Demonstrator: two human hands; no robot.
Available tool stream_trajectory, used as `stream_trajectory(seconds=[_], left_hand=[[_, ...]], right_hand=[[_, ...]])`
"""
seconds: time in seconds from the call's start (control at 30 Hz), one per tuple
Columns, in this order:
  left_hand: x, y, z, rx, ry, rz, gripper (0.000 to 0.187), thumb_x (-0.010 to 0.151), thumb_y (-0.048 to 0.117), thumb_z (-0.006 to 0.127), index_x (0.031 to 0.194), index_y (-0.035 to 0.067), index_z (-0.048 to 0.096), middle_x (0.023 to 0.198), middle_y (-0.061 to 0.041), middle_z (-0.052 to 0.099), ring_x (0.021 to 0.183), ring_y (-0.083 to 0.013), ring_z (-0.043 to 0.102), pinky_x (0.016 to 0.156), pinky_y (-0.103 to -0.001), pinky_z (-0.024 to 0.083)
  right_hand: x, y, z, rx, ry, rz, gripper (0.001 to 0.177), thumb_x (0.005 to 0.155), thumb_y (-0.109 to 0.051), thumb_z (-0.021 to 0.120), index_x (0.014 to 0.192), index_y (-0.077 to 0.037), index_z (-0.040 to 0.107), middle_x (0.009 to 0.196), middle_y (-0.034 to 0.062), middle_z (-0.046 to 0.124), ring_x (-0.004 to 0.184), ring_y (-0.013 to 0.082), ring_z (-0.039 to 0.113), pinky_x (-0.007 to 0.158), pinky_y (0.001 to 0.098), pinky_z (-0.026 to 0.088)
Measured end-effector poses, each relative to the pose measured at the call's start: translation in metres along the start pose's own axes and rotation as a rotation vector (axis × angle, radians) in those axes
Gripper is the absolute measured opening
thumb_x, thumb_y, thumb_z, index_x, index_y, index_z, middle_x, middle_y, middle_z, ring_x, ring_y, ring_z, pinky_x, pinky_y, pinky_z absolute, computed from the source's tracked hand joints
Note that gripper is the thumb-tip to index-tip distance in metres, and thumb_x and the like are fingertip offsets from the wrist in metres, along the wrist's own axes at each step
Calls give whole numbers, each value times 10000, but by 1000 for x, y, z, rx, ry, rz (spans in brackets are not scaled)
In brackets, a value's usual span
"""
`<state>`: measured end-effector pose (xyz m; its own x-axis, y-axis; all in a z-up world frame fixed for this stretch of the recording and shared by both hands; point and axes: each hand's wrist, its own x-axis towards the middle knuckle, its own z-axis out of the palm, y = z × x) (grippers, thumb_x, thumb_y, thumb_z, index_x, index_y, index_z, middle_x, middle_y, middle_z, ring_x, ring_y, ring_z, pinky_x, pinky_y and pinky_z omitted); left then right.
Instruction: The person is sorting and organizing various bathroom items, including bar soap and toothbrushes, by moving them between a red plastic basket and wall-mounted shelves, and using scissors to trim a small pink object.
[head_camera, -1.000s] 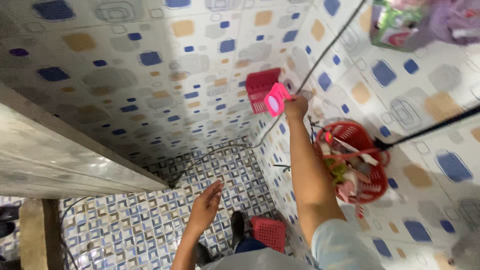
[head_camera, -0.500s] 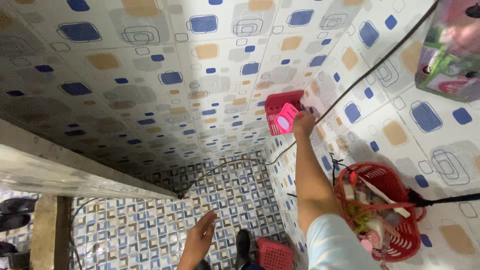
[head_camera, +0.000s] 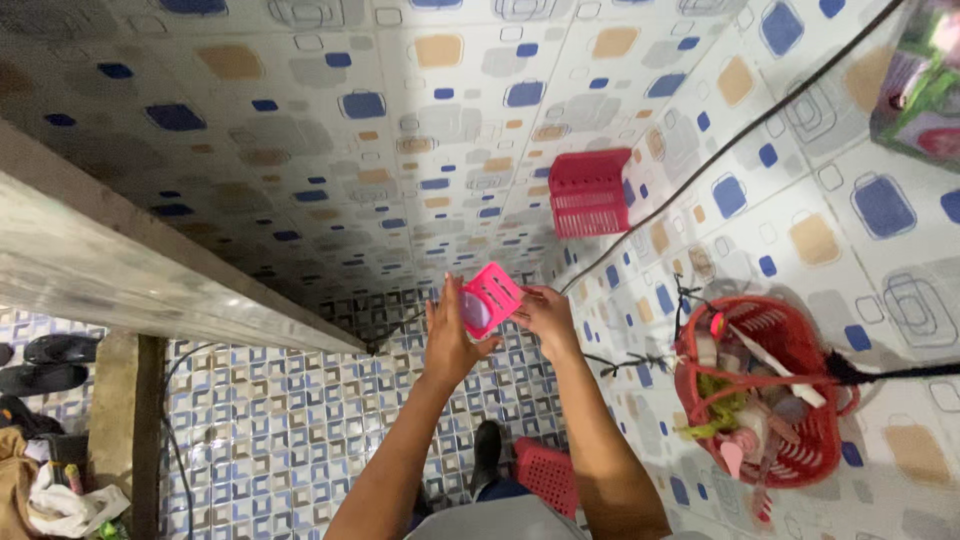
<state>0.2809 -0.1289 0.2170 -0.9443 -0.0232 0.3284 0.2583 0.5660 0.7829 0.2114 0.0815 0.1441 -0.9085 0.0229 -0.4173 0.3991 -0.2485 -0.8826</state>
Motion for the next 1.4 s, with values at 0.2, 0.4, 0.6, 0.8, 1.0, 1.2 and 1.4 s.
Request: stream_trajectory(seconds=[0.2, 0.4, 0.6, 0.8, 1.0, 1.2, 1.4], left_hand=[[-31, -11, -1, -47, 80, 54, 1363, 592, 149, 948, 1593, -85, 53, 1372, -199, 566, 1157, -407, 553, 1051, -499, 437], [-40, 2, -6, 75, 96, 88, 1280, 612, 152, 904, 1573, -108, 100, 1329, -211, 567, 1161, -432, 533, 1103, -545, 371], [-56, 5, 9, 205, 80, 114, 920, 851, 91, 727, 1583, -104, 204, 1292, -273, 527, 1226, -482, 500, 1185, -640, 272], [-66, 0, 18, 231, 85, 147, 862, 856, 47, 691, 1576, -87, 237, 1292, -289, 522, 1215, -521, 480, 1161, -620, 303], [-67, 6, 19, 187, 52, 139, 903, 812, 53, 719, 1556, -112, 234, 1241, -279, 532, 1169, -487, 507, 1147, -655, 295], [-65, 10, 22, 166, 29, 186, 986, 773, 69, 768, 1563, -111, 206, 1264, -266, 533, 1167, -466, 514, 1133, -627, 320], [-66, 14, 25, 166, -62, 146, 1207, 615, 135, 886, 1572, -72, 180, 1237, -242, 533, 1164, -451, 513, 1127, -627, 316]], right_hand=[[-34, 12, 16, -105, 27, -134, 374, 912, -134, 729, 1227, 33, 616, 1048, 139, 695, 900, 226, 710, 790, 375, 630], [-109, -25, 70, -1085, 262, -1073, 374, 794, -124, 799, 1130, -32, 662, 1123, 201, 653, 1056, 403, 633, 925, 472, 511], [-114, -12, 90, -1258, 99, -860, 264, 747, -83, 766, 992, -9, 700, 1054, 206, 663, 1012, 408, 636, 885, 501, 505], [-108, 12, 77, -1251, 63, -733, 209, 770, -61, 712, 959, 22, 688, 966, 228, 665, 930, 421, 645, 813, 509, 521], [-108, 16, 72, -1180, 63, -699, 188, 797, -105, 727, 940, 11, 689, 933, 221, 686, 900, 427, 661, 798, 511, 531], [-103, 18, 60, -1144, 21, -619, 208, 834, -182, 741, 938, -9, 692, 927, 201, 715, 916, 401, 685, 817, 490, 543], [-93, 27, 44, -1110, -60, -423, 219, 813, -196, 750, 920, -18, 682, 915, 207, 728, 901, 394, 698, 783, 481, 545]])
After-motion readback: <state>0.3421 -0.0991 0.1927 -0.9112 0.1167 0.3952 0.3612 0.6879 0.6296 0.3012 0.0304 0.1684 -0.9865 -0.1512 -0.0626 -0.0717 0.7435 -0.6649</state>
